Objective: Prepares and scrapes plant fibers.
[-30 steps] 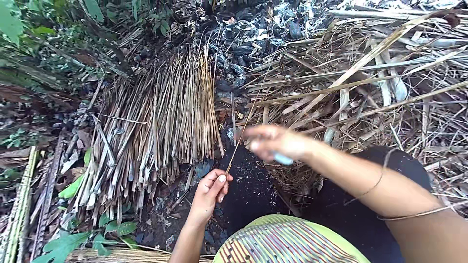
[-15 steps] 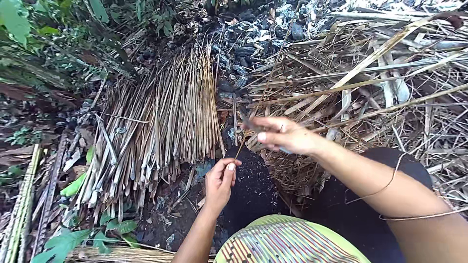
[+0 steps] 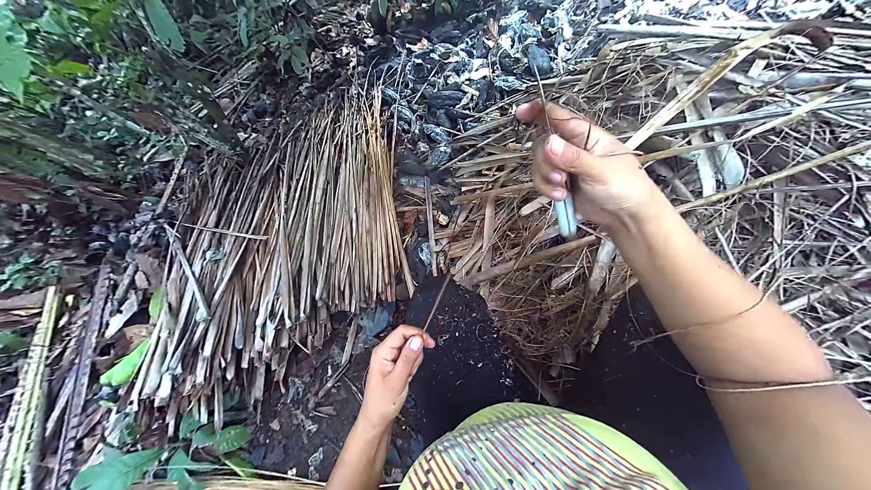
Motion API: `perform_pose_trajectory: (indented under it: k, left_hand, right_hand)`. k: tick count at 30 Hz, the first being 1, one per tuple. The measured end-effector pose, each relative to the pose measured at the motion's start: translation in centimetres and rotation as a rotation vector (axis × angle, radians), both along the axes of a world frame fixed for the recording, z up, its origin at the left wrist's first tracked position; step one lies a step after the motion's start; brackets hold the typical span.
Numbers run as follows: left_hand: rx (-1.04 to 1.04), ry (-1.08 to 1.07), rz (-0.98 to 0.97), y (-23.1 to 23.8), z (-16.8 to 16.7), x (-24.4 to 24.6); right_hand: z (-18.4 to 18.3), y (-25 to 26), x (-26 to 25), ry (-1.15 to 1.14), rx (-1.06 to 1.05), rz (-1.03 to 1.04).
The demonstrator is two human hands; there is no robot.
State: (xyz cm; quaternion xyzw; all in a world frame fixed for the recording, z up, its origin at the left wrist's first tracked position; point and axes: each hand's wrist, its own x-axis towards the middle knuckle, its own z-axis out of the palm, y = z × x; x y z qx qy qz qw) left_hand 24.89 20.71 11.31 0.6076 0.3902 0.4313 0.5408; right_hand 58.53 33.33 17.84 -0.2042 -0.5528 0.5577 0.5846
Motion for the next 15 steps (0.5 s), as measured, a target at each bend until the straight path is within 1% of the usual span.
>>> perform_pose_trajectory:
  k: [2,4,6,7,9,11,15]
  left_hand:
    - [0.01,-0.003,0.035,0.4,0.4,0.5]
    - [0.025,-0.022,0.053,0.9,0.9,1.3]
    - [0.027,-0.05,0.045,1.0,1.1,1.5]
    - [0.024,-0.056,0.035,1.0,1.1,1.4]
    - [0.001,-0.059,0.007,0.6,0.7,0.5]
    - [-0.032,-0.065,-0.031,0.1,0.0,-0.7]
    - [-0.111,-0.096,-0.09,-0.8,-1.6,-3.4]
  right_hand:
    - [-0.4,-1.9,-2.4,-0.095,-0.067,0.084]
    - [-2.0,-4.4,-5.9,-0.216,-0.175,0.291]
    - [-3.5,-5.5,-8.1,-0.256,-0.2,0.485]
    - [-3.4,-5.6,-8.2,-0.25,-0.196,0.499]
    - [-2.1,-4.8,-6.8,-0.203,-0.171,0.4]
    - [-0.9,-3.2,-4.6,-0.138,-0.091,0.299]
    - [-0.1,-1.2,-1.4,-0.006,0.045,0.176]
